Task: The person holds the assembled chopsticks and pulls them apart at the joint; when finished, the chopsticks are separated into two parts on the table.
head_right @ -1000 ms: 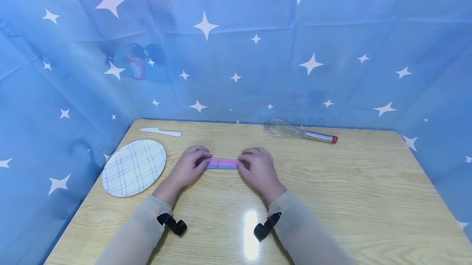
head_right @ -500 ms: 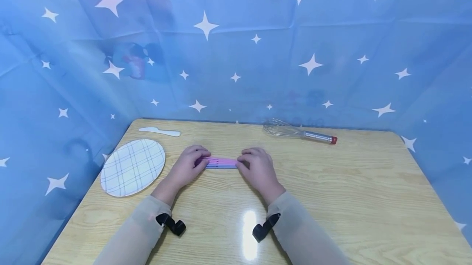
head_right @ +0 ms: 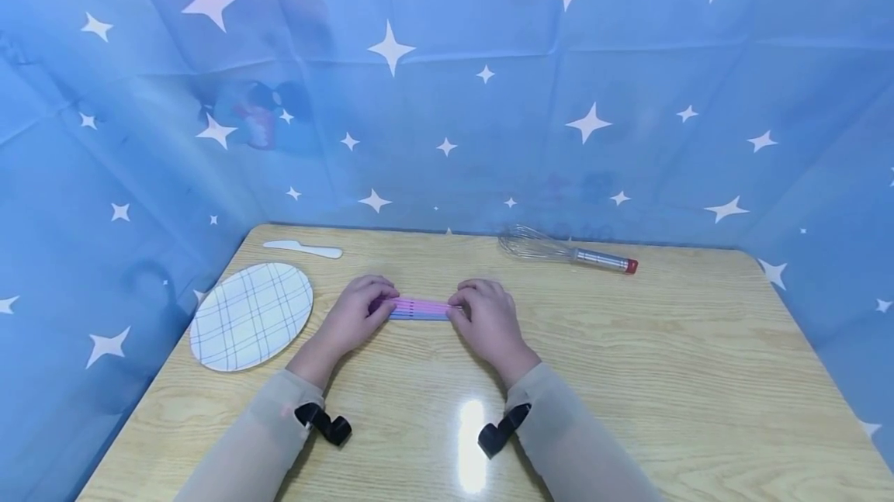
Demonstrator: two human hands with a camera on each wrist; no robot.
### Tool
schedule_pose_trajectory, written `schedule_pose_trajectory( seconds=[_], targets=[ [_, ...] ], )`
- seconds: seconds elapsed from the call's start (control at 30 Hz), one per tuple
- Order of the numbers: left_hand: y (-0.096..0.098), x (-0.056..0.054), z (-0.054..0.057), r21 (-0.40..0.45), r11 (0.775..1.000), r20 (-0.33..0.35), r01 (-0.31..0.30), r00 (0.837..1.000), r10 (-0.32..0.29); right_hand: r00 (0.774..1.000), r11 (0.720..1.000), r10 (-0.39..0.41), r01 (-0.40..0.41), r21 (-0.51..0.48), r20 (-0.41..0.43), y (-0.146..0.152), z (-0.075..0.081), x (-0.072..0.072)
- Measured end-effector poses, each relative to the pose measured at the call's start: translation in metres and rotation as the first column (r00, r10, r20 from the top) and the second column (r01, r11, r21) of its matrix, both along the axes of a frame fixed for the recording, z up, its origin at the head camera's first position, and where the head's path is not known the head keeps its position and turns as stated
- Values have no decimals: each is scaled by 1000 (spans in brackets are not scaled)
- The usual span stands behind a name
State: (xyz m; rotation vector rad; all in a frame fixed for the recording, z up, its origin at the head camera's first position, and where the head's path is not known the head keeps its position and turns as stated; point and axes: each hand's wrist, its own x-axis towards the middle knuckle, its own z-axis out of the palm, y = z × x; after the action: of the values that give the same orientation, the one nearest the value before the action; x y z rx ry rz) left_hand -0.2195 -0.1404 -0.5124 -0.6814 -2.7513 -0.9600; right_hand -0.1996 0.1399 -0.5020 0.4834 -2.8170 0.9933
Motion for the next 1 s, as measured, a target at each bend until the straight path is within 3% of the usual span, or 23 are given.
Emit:
schedule_pose_trajectory(
  seconds=[0.53,0.7,1.0],
  targets=[
    [0,0,0,0,1000,-21,-3,1000,3,1000,1000,1,-1,-31,-8,0,-1,1],
    [1,1,1,7,1000,-27,-11,1000,11,999,994,-12,7,-110,-39,0,-3,1],
    [2,2,0,105,993,-78,-63,994,71,997,962,-61,44,-268,-53,4,-5,2]
  ],
)
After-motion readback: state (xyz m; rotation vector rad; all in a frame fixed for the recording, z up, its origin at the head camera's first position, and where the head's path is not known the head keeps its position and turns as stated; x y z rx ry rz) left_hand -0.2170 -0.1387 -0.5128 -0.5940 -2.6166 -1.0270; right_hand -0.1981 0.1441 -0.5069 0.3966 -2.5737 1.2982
